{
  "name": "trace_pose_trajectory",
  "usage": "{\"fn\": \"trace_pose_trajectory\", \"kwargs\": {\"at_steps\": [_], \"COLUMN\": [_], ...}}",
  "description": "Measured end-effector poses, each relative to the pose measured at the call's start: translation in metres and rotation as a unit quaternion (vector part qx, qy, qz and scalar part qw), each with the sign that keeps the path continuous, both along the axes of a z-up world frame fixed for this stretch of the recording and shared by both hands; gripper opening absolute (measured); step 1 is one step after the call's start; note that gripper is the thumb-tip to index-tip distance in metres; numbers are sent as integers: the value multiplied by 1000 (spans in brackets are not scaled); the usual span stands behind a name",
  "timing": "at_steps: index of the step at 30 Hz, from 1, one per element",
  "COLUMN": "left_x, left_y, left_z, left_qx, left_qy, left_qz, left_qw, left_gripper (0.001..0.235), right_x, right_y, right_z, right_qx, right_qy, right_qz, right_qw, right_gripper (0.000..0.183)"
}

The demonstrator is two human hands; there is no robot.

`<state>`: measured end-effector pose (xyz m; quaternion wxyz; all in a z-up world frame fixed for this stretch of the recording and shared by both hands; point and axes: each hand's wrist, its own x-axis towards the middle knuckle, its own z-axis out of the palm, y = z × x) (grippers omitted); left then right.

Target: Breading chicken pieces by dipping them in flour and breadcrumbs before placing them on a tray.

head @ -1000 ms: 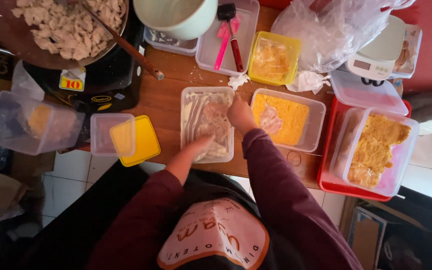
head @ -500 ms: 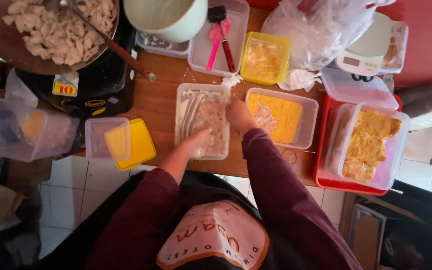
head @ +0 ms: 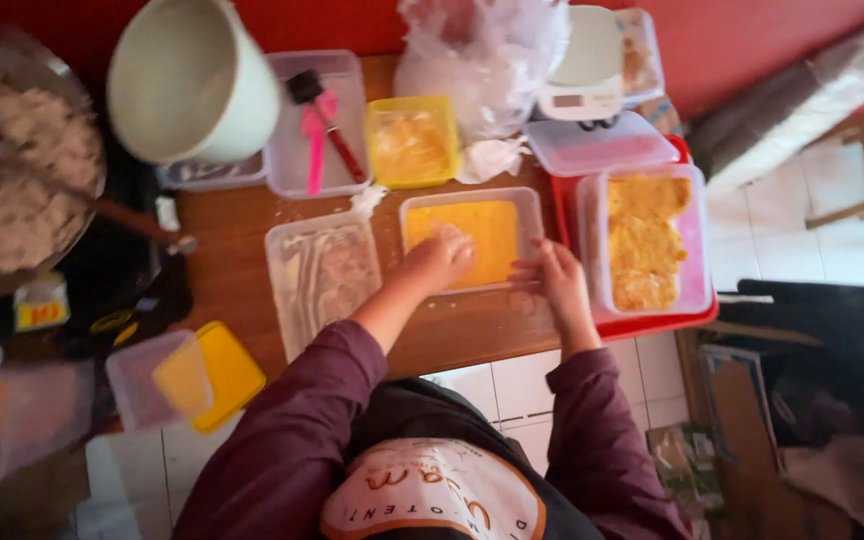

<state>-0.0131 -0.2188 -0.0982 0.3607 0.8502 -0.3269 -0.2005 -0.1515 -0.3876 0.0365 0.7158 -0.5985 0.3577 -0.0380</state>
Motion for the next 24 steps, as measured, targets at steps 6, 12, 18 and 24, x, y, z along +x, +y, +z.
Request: {"fn": "trace_pose_trajectory", "kwargs": {"at_steps": [6,12,18,24], "left_x": [-29,-33,4,20], "left_y": [-46,-51,-36,-38], "left_z": [13,97,105,-51], "left_qx": [330,351,275,250], "left_qy": [-23,141,55,85], "left_qz": [-86,-32,-89,4], "left_qw": [940,925,956,965], "left_gripper": [61,56,29,27], "right_x": [-29,-26,-12,-7], "right_y": [2,-8,-11,-10], "right_z": [-4,10,0,-16], "right_qx": [18,14,3,0], "right_qy": [37,30,17,13], "right_qz": [-15,-27,4,20], "right_qw": [999,999,1000,1000], "right_gripper": [38,35,35,34]}}
